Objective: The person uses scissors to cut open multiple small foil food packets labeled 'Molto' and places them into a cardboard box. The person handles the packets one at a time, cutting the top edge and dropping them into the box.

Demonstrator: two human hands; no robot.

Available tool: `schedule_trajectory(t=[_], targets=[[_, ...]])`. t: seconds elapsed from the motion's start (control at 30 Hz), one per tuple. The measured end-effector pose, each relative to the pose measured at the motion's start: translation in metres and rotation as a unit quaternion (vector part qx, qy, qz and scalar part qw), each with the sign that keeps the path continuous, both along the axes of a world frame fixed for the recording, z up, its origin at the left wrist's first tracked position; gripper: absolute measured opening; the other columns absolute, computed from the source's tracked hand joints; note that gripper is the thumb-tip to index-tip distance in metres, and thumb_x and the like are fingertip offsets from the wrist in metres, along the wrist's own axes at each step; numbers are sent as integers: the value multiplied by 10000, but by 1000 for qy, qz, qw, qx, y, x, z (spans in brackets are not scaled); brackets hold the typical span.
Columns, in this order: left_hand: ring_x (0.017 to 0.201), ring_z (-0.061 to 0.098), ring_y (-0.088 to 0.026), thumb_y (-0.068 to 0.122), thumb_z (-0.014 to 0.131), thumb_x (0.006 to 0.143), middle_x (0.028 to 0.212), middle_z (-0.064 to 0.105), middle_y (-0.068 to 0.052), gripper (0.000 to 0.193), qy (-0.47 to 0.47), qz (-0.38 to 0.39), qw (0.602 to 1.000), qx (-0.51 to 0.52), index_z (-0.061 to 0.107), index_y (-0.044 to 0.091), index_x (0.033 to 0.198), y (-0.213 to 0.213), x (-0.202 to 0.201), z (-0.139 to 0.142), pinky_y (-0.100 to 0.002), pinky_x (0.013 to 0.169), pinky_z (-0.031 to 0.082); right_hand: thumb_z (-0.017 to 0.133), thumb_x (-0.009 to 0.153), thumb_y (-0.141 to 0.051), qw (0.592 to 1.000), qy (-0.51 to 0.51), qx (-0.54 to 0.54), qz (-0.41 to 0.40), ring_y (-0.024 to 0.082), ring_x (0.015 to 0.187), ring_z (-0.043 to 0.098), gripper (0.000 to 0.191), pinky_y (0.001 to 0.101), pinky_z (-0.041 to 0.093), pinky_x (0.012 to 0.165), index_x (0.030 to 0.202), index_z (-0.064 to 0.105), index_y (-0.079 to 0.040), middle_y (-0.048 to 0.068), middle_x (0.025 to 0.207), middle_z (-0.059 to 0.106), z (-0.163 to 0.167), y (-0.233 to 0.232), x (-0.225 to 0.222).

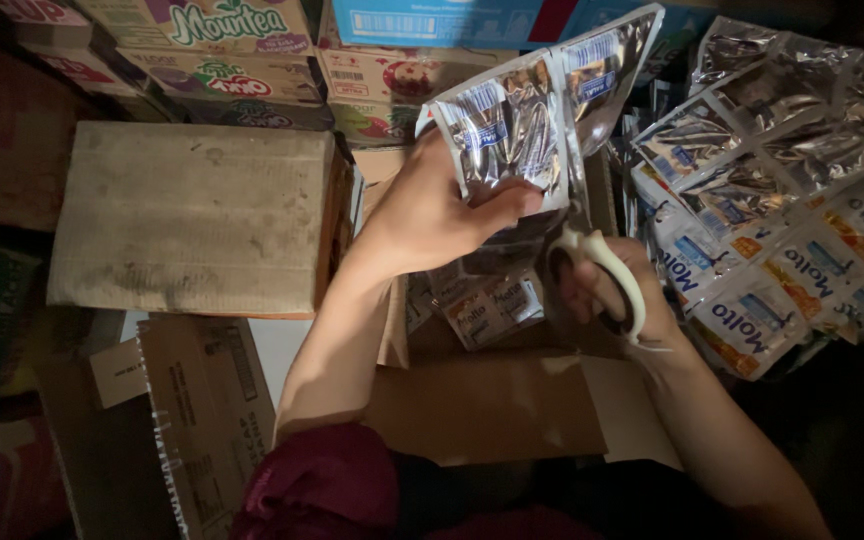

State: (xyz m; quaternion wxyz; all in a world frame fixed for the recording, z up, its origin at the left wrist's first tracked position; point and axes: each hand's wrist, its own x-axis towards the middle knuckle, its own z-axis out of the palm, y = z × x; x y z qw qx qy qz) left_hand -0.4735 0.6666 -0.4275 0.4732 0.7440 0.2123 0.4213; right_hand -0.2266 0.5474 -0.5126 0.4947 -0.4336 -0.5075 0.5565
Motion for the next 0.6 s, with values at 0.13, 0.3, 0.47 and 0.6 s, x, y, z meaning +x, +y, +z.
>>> schedule_trajectory(t=[0.13, 0.3, 0.47, 0.6], targets=[[909, 739, -134, 76, 791, 952, 1010, 749, -77, 266, -8, -5, 1000, -19, 636, -14, 1149, -1, 0, 1, -308, 804, 630, 673, 1001, -358, 1000, 19, -23, -3, 117, 467, 528, 403, 249, 394, 414, 741, 571, -69, 39, 589, 555, 0, 0, 0], [934, 740, -145, 64, 800, 952, 1035, 753, -88, 272, -4, -7, 1000, -16, 643, -20, 1158, -1, -2, 1, -315, 843, 625, 664, 1033, -306, 998, 46, -30, 8, 122, 478, 514, 401, 260, 387, 427, 730, 550, -69, 32, 584, 525, 1, -1, -1], [1007, 739, -152, 49, 794, 963, 1089, 746, -90, 311, -16, -15, 999, -27, 629, -23, 1217, -2, -5, 4, -314, 903, 628, 669, 980, -313, 998, 24, -52, -2, 120, 457, 505, 334, 272, 383, 408, 809, 616, -32, 35, 585, 537, 5, -2, -2], [1006, 722, -146, 32, 785, 958, 1092, 727, -82, 339, -18, -9, 1000, -16, 611, -27, 1243, -4, -5, 7, -300, 905, 610, 663, 998, -375, 999, -37, -25, 16, 120, 465, 524, 415, 254, 350, 427, 815, 644, -3, 44, 594, 578, 10, -3, -2]])
